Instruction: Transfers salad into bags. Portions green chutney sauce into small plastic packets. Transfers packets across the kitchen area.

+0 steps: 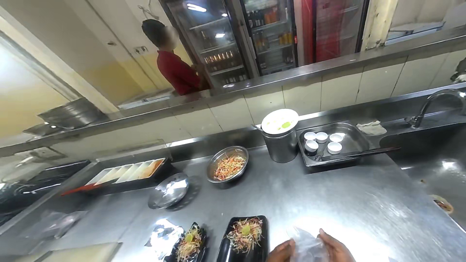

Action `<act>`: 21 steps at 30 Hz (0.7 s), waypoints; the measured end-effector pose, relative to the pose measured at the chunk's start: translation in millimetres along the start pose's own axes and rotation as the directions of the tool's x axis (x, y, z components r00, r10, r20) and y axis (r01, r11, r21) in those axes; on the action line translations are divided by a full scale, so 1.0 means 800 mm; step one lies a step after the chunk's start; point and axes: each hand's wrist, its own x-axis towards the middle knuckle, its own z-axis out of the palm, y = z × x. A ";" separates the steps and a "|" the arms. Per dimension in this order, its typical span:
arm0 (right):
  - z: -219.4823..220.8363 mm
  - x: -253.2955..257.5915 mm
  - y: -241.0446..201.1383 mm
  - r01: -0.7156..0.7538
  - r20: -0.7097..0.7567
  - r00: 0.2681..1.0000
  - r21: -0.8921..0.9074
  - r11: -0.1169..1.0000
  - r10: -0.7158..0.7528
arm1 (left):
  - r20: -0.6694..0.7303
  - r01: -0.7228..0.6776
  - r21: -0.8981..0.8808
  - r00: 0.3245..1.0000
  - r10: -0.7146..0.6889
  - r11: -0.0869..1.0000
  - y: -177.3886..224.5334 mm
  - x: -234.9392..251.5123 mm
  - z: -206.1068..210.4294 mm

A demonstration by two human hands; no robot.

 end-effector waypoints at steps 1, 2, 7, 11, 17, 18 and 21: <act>-0.006 -0.001 0.000 0.067 0.036 0.997 -0.182 0.981 -0.061 | 0.015 -0.050 -0.130 0.999 0.052 0.990 0.001 0.001 -0.003; -0.012 -0.002 -0.001 0.132 0.056 0.991 -0.354 0.926 -0.120 | -0.004 -0.089 -0.237 0.996 0.090 0.967 0.003 0.002 -0.001; 0.004 -0.019 -0.020 0.407 0.149 0.872 -0.750 0.521 -0.466 | -0.272 -0.322 -0.119 0.920 0.281 0.939 0.027 0.000 0.018; 0.031 -0.017 -0.010 0.424 0.342 0.893 -0.858 0.291 -0.294 | -0.142 -0.338 0.245 0.915 0.379 0.909 0.017 -0.004 0.044; 0.064 0.016 0.003 0.252 -0.135 0.957 -0.058 0.966 -0.258 | -0.139 -0.318 0.387 0.908 0.396 0.865 -0.018 0.003 0.033; 0.059 0.015 0.012 0.265 -0.067 0.956 -0.217 0.940 -0.285 | -0.158 -0.329 0.379 0.898 0.411 0.865 -0.014 0.002 0.031; 0.041 0.005 0.020 0.233 0.203 0.972 -0.908 0.349 -0.121 | -0.213 -0.342 0.343 0.879 0.427 0.875 0.005 0.003 0.031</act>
